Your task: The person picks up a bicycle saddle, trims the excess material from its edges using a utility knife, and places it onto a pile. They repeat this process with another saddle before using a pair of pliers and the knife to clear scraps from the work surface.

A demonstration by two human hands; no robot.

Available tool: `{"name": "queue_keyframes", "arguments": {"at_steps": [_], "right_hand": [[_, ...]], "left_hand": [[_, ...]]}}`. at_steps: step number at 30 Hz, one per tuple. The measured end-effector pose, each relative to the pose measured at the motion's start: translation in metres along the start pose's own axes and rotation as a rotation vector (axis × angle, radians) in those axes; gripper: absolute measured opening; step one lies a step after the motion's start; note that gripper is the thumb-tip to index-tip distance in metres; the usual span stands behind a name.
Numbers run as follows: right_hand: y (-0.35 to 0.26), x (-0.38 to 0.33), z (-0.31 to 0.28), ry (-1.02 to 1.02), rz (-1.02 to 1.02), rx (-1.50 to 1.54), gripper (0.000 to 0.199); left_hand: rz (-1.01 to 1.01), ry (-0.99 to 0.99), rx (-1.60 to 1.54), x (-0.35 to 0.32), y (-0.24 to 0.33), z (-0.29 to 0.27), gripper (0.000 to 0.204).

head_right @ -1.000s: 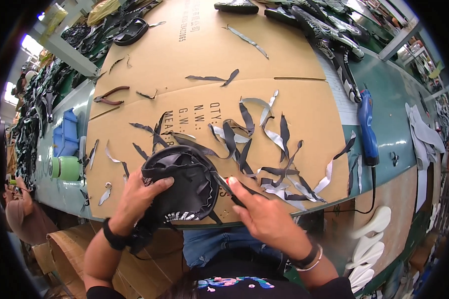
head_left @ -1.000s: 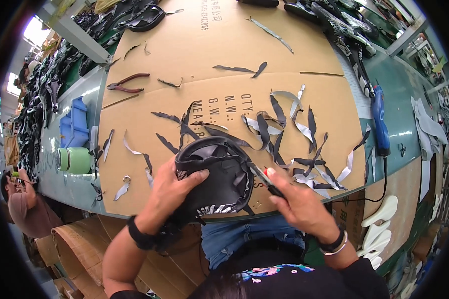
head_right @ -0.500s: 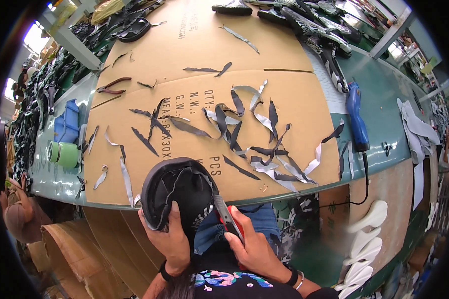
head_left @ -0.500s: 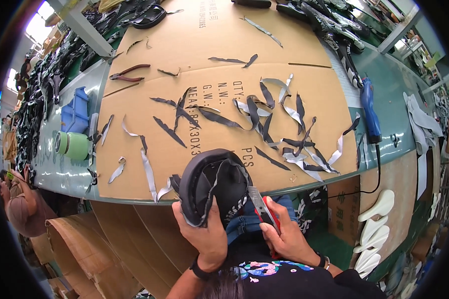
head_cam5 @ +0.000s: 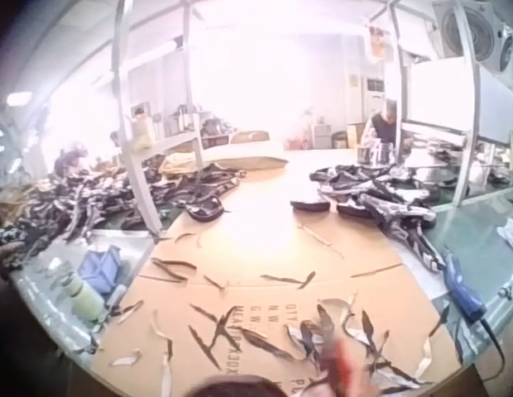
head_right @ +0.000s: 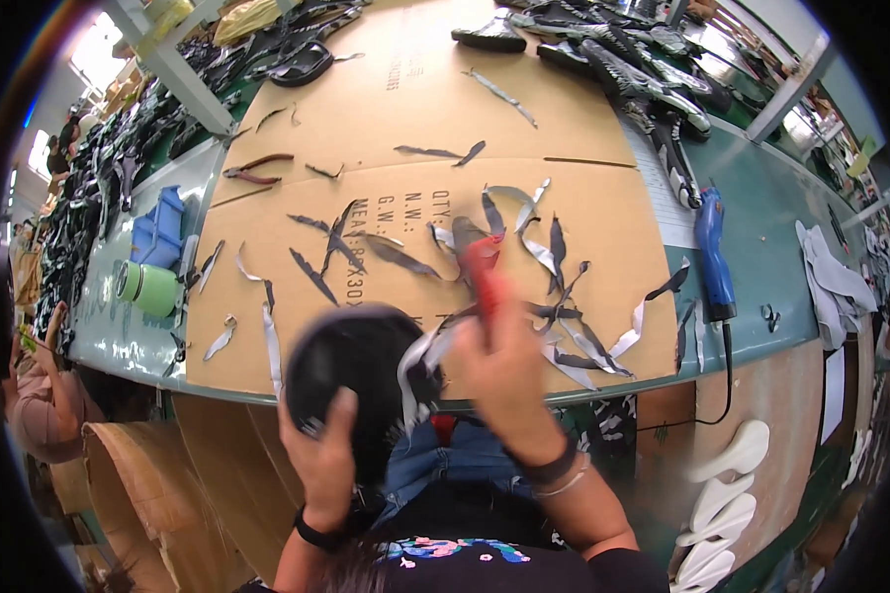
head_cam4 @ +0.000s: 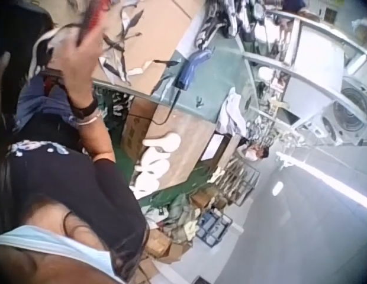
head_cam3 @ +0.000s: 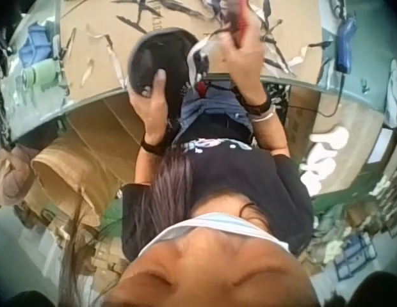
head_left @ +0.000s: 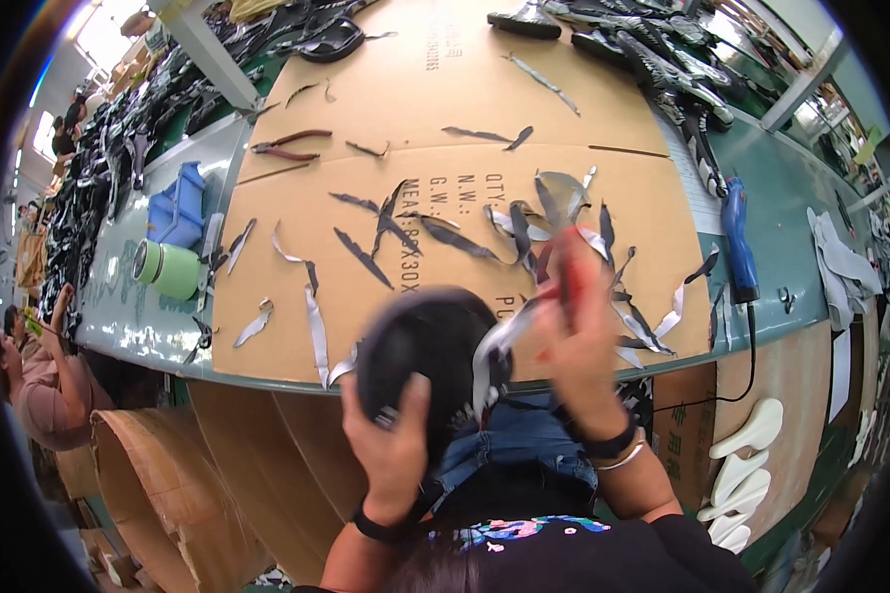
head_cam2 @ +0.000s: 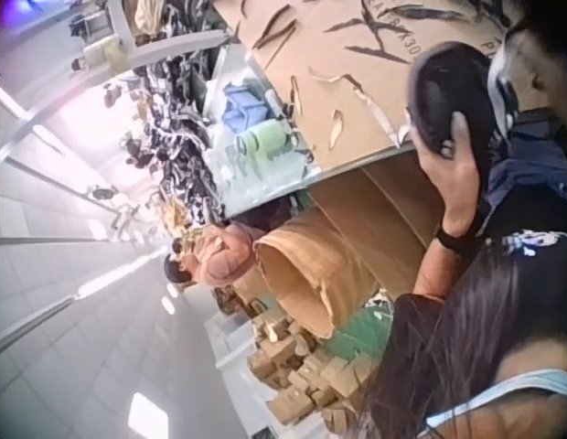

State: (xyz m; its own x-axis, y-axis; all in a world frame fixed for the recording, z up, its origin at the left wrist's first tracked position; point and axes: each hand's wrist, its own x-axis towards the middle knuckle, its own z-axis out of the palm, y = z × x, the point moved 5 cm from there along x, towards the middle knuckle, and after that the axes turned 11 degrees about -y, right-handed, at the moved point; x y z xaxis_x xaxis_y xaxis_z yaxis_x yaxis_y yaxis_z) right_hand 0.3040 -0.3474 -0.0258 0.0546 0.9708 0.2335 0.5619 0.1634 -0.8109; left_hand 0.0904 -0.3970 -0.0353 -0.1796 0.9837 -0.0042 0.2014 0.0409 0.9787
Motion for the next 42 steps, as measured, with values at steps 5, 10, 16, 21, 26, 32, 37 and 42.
{"name": "queue_keyframes", "arguments": {"at_steps": [5, 10, 16, 21, 26, 32, 37, 42], "right_hand": [[0.018, 0.001, -0.090, 0.265, 0.179, 0.255, 0.042], [0.032, -0.013, -0.107, -0.242, 0.293, -0.330, 0.047], [-0.010, -0.023, -0.106, -0.119, 0.094, -0.703, 0.049], [-0.037, -0.003, -0.035, -0.408, -0.137, -0.543, 0.069], [-0.052, 0.009, 0.002, -0.475, -0.123, -0.613, 0.067], [-0.054, 0.015, 0.017, -0.585, -0.072, -0.675, 0.064], [-0.040, -0.004, 0.024, -0.700, -0.145, -0.862, 0.066], [-0.028, -0.043, 0.007, -0.725, -0.014, -0.784, 0.072]], "left_hand": [[-0.229, 0.118, -0.743, 0.037, -0.037, -0.025, 0.035], [-0.471, -0.189, -0.689, 0.040, -0.031, 0.001, 0.036], [-0.260, -0.001, -0.044, 0.044, -0.036, -0.059, 0.047], [0.437, -0.514, 0.683, 0.088, 0.010, -0.026, 0.068], [0.459, -0.574, 0.616, 0.094, -0.013, -0.008, 0.056], [0.418, -0.563, 0.588, 0.097, -0.007, -0.004, 0.053], [0.397, -0.509, 0.553, 0.098, -0.004, -0.004, 0.051], [0.387, -0.506, 0.564, 0.101, -0.001, -0.002, 0.050]]}}
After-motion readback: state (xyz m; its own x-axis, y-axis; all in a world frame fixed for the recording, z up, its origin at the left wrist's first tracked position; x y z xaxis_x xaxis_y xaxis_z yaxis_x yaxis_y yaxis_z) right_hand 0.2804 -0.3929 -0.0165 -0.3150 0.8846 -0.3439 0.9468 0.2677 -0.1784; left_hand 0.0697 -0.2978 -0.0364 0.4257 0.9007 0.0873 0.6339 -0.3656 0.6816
